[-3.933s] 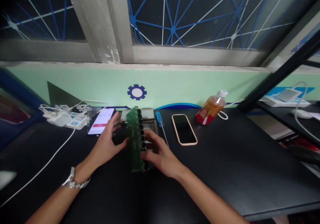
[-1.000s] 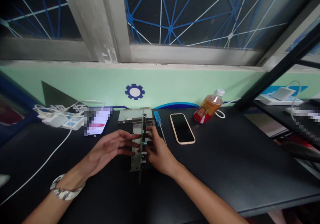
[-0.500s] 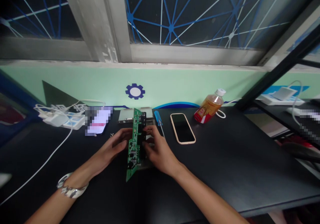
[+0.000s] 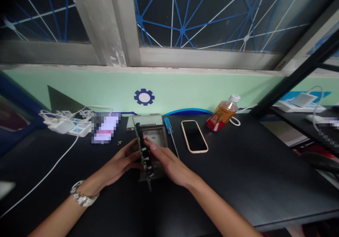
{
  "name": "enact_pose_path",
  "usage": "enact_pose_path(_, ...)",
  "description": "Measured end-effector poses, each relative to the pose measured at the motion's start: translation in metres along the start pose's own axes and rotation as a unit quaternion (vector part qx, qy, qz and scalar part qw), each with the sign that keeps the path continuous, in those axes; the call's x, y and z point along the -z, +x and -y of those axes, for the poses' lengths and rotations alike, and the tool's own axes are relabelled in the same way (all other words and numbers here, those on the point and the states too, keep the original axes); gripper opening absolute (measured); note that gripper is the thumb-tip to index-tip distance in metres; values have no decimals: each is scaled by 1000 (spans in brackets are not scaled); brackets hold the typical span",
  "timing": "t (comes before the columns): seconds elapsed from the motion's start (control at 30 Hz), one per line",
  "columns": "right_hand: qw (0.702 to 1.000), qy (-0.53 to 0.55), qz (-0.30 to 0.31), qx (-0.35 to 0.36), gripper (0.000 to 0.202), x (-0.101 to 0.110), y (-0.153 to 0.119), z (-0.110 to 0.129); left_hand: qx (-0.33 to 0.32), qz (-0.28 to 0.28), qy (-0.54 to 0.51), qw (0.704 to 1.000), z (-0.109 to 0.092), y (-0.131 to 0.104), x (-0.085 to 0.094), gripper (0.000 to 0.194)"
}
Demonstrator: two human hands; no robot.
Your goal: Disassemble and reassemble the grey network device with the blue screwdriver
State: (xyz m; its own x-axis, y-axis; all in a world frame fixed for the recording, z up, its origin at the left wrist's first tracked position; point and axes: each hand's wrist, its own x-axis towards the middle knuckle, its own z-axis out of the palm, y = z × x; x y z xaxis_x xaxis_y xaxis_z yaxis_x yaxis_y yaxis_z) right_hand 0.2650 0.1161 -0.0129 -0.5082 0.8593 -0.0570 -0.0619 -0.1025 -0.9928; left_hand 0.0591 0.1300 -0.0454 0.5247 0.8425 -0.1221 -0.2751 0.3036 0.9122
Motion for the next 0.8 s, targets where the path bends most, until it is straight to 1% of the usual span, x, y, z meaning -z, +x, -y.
enact_pose_path(0.07, 1000, 5, 18, 0, 51, 1, -2, 3, -10, -3, 10, 1000, 0, 1, -2, 47)
enact_pose_path(0.23, 999, 26, 18, -9, 52, 4, -7, 4, -18, -28, 35, 999, -2, 1, -6, 47)
enact_pose_path(0.3, 999, 47, 12, -15, 48, 7, -7, 5, -19, -45, 46, 998, -5, 1, -3, 48)
enact_pose_path(0.37, 998, 53, -6, -22, 45, 13, -6, 4, -18, -65, 61, 996, -10, -1, 3, 46)
enact_pose_path(0.47, 998, 21, -44, -33, 43, 26, -2, 1, -18, -78, 76, 994, -21, -4, 17, 44)
enact_pose_path(0.53, 998, -16, -54, -37, 42, 33, 1, -3, -15, -64, 80, 995, -28, -7, 25, 46)
enact_pose_path(0.6, 996, -54, -54, -41, 42, 37, 4, -8, -14, -48, 84, 995, -32, -9, 28, 46)
enact_pose_path(0.7, 993, -106, -47, -29, 43, 35, 5, -12, -29, -42, 81, 995, -34, -10, 25, 42)
enact_pose_path(0.8, 989, -144, -35, 0, 42, 27, 6, -11, -41, -41, 61, 996, -30, -7, 16, 40)
